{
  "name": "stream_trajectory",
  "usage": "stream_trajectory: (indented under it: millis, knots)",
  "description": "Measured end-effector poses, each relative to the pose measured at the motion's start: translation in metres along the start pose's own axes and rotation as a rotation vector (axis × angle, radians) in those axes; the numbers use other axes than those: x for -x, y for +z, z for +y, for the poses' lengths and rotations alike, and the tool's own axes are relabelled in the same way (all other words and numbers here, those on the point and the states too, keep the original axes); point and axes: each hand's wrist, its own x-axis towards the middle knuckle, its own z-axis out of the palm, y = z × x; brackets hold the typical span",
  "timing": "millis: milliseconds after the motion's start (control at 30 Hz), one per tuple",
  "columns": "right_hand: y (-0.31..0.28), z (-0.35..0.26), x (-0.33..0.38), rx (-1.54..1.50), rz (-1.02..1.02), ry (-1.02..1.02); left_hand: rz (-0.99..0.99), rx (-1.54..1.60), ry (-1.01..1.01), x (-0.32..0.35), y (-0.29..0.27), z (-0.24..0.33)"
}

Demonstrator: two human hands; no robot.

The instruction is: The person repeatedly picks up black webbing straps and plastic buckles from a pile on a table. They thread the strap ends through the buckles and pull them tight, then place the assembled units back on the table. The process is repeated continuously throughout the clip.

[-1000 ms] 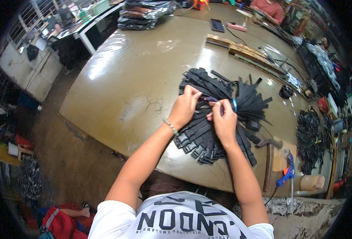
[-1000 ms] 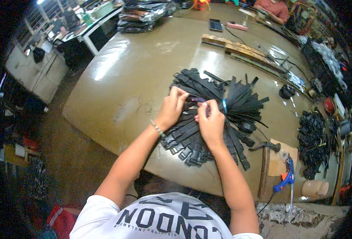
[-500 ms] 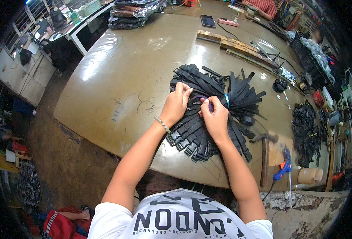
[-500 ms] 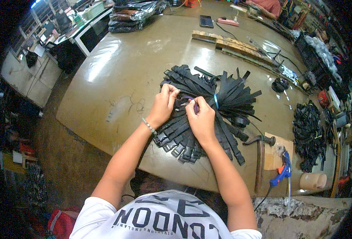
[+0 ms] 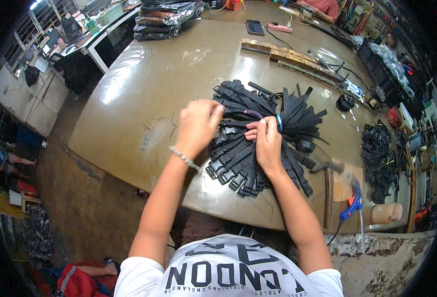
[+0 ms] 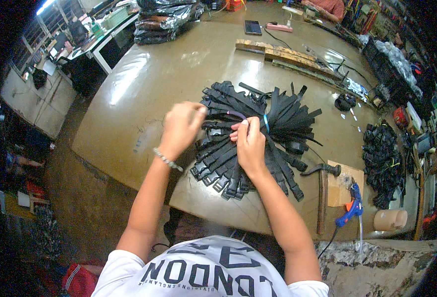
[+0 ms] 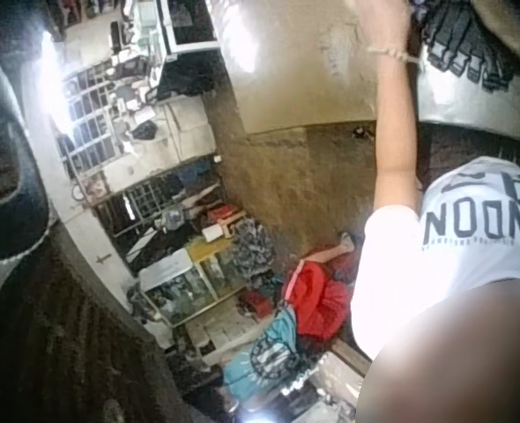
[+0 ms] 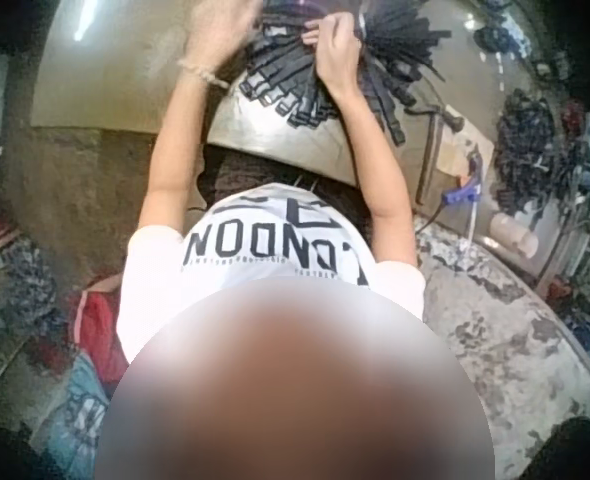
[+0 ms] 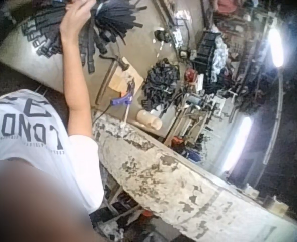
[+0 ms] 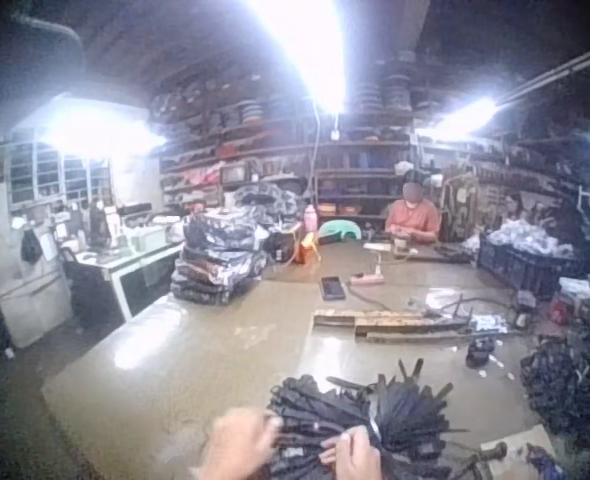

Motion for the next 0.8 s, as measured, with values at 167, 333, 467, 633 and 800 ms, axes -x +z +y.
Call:
stream_trajectory:
  millis: [167,333,467,633,800]
  knots:
    - [-0.006,-0.008,0.004,0.033,-0.046,-0.116,-0.304,-0.087,-0.01,0.002,0.029,0.016]
    - [-0.01,-0.014,0.004,0.315,-0.05,-0.108,-0.252,0.347,-0.134,0.013,0.02,0.017]
    - [-0.011,-0.017,0.003,0.385,-0.029,-0.108,-0.108,0.285,0.055,0.022,0.023,0.021]
    - [-0.015,-0.021,0.0,0.391,-0.069,-0.044,-0.057,0.167,0.272,0.024,0.021,0.023]
    - [-0.018,-0.022,-0.002,0.404,-0.102,-0.067,-0.062,0.179,0.263,0.025,0.02,0.025]
